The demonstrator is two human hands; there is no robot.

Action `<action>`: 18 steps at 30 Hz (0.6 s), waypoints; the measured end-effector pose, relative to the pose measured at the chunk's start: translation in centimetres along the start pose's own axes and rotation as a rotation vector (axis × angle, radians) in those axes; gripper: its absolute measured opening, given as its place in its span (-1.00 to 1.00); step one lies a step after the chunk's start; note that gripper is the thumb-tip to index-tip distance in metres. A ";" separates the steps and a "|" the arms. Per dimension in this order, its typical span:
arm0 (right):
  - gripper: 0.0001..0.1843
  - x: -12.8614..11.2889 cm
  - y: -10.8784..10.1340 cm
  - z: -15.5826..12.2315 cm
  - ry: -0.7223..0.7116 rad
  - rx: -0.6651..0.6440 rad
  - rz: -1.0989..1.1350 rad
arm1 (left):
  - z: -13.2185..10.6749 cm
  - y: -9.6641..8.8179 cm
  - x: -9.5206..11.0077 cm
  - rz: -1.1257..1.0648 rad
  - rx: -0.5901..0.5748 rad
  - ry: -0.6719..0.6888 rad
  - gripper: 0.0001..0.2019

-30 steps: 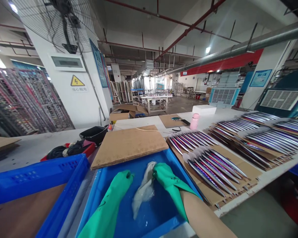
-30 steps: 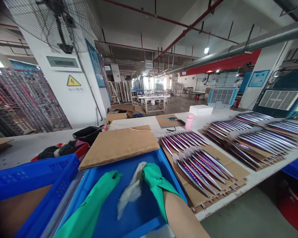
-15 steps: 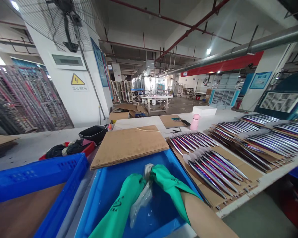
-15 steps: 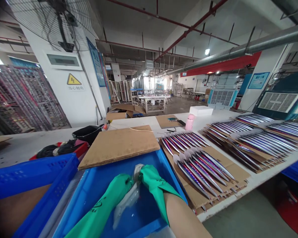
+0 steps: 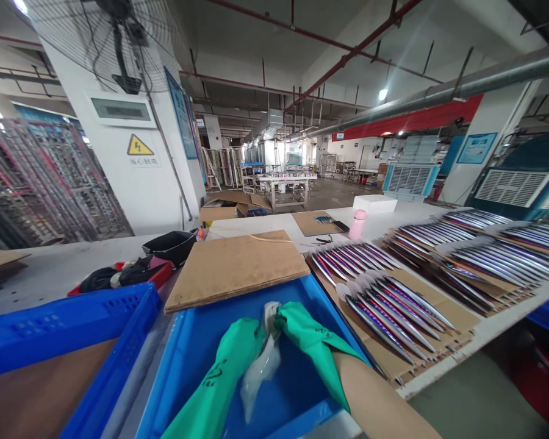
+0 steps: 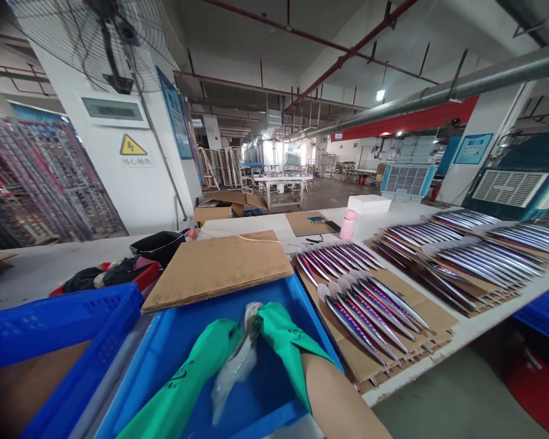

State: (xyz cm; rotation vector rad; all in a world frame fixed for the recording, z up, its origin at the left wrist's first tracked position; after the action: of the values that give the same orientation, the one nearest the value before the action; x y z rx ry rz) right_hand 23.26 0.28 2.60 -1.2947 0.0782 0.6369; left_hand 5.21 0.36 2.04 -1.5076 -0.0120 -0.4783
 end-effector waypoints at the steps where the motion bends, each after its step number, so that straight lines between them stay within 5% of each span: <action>1: -0.72 0.2 0.1 0.0 0.006 0.006 -0.008 | 0.0 -0.2 -0.3 0.000 0.004 -0.011 -0.66; 5: -0.71 0.1 0.1 -0.1 -0.017 0.014 0.006 | -0.6 -0.9 0.6 0.010 -0.005 0.007 -0.55; 12: -0.70 -0.8 0.8 1.1 -0.084 -0.028 0.030 | -1.4 -0.6 3.8 0.071 0.007 0.154 -0.74; 18: -0.71 0.3 1.0 0.7 -0.019 -0.033 -0.083 | -0.4 -0.2 1.8 0.071 0.013 0.108 -0.71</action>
State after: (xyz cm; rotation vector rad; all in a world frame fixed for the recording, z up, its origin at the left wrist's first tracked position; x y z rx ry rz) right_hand 22.84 1.12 1.86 -1.3164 -0.0019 0.5816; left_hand 6.61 -0.58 2.73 -1.4625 0.1222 -0.5005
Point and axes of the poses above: each hand's wrist, its own z-axis towards the middle knuckle, its own y-axis out of the palm, x = y × z, the point moved 2 cm from there along z, towards the middle knuckle
